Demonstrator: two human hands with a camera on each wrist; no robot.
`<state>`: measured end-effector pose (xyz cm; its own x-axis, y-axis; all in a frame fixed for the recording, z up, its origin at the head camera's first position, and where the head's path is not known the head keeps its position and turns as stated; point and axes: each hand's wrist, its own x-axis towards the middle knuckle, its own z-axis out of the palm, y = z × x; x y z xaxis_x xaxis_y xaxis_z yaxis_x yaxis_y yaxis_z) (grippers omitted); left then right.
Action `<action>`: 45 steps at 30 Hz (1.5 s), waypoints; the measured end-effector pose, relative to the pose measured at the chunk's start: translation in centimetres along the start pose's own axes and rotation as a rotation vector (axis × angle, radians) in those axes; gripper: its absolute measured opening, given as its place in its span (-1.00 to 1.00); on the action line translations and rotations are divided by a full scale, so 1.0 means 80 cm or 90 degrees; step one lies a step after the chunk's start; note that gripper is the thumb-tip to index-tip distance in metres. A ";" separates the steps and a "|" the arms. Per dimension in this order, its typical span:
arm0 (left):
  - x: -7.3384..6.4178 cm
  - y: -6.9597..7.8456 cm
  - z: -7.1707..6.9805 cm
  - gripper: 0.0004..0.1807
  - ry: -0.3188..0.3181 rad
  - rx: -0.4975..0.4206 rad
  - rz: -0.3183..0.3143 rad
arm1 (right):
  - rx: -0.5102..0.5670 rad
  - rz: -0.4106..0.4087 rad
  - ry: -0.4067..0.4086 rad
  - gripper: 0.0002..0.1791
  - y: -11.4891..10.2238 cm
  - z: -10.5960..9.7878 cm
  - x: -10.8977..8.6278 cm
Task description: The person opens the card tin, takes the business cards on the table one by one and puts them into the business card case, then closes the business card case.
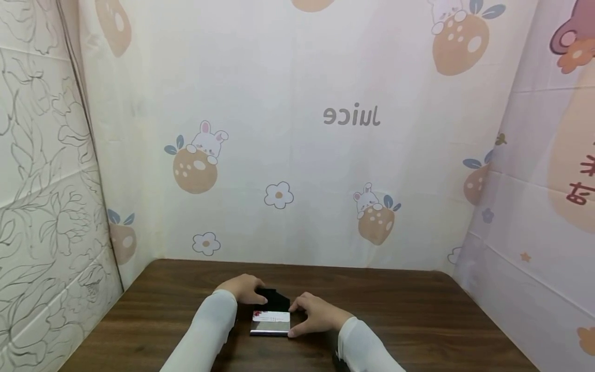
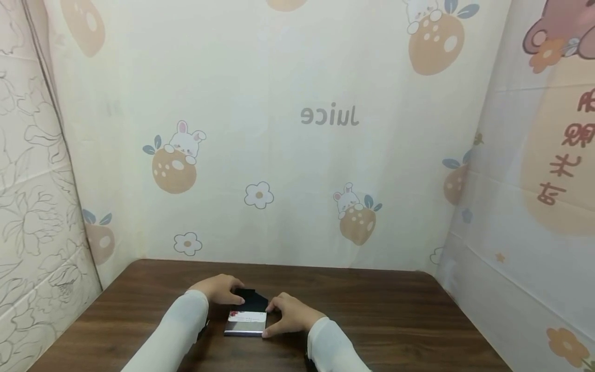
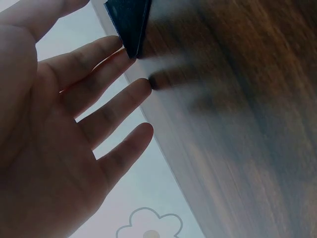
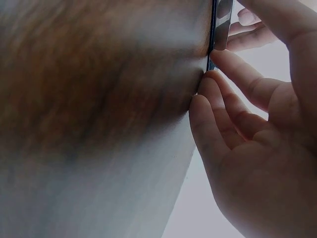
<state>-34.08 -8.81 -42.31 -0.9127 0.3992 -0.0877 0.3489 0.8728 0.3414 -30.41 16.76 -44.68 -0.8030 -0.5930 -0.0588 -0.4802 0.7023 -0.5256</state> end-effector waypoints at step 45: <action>-0.041 -0.015 -0.016 -0.82 -0.002 -0.174 0.193 | 0.013 -0.023 0.003 -0.36 0.001 -0.001 -0.002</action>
<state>-31.80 -11.51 -41.27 -0.7761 0.6284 0.0532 0.5330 0.6085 0.5879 -30.32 16.93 -44.62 -0.7872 -0.6157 -0.0351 -0.5013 0.6720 -0.5451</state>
